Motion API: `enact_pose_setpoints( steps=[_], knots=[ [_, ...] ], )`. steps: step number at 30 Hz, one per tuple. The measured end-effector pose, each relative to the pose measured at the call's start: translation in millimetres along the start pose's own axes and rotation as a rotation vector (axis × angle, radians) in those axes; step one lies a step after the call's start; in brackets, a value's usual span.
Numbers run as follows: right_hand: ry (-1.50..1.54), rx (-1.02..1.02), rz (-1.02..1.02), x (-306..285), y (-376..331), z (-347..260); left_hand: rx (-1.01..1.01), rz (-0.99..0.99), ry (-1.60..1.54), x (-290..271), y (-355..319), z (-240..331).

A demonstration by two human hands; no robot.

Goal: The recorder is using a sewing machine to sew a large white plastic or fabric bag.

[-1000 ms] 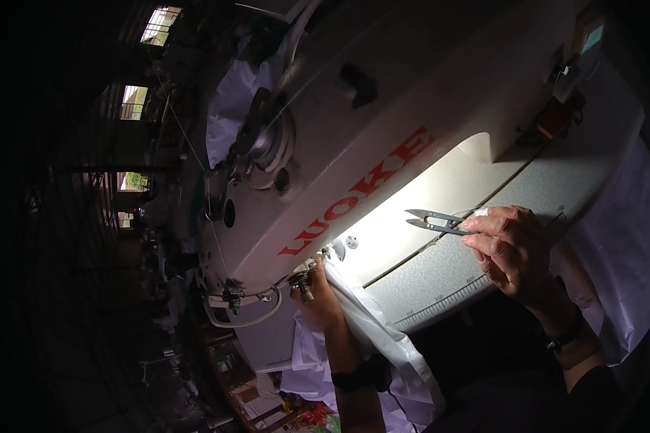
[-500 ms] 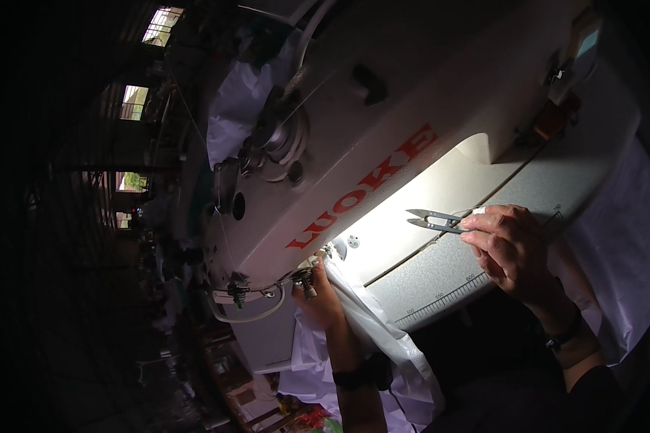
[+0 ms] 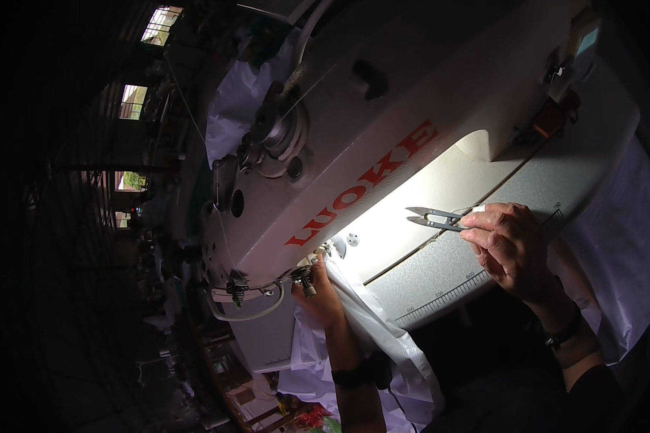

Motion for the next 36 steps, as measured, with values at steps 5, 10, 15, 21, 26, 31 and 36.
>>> enact_pose_setpoints(
  steps=[5, 10, 15, 21, 26, 31, 36],
  knots=[
    [0.011, 0.012, -0.02, 1, 2, 1, 0.022, -0.005, 0.037, 1, 0, 3],
    [0.002, 0.006, -0.009, -1, 1, 1, -0.03, 0.014, 0.054, -1, -1, -1],
    [0.004, 0.005, -0.013, -1, 0, 1, -0.033, -0.001, 0.036, 0, -2, 0],
    [0.043, 0.018, -0.057, -1, 28, -22, -0.033, 0.02, 0.029, -9, -9, 1],
    [0.067, -0.024, -0.17, 86, 76, -66, 0.029, -0.077, 0.065, -2, -9, 10],
    [-0.006, -0.098, -0.299, 162, 96, -88, 0.12, -0.116, -0.078, 1, -15, 29],
    [-0.047, -0.16, -0.207, 156, 99, -98, 0.177, -0.208, -0.344, 5, -19, 43]
  ],
)
Point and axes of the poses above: each hand's wrist, its own y-axis towards the middle knuckle, its own x-axis out of the palm, z = x × y, the point moved 10 cm from there along y, towards the middle knuckle, and after that the axes turned 4 degrees about -x, right-handed, at the moved point
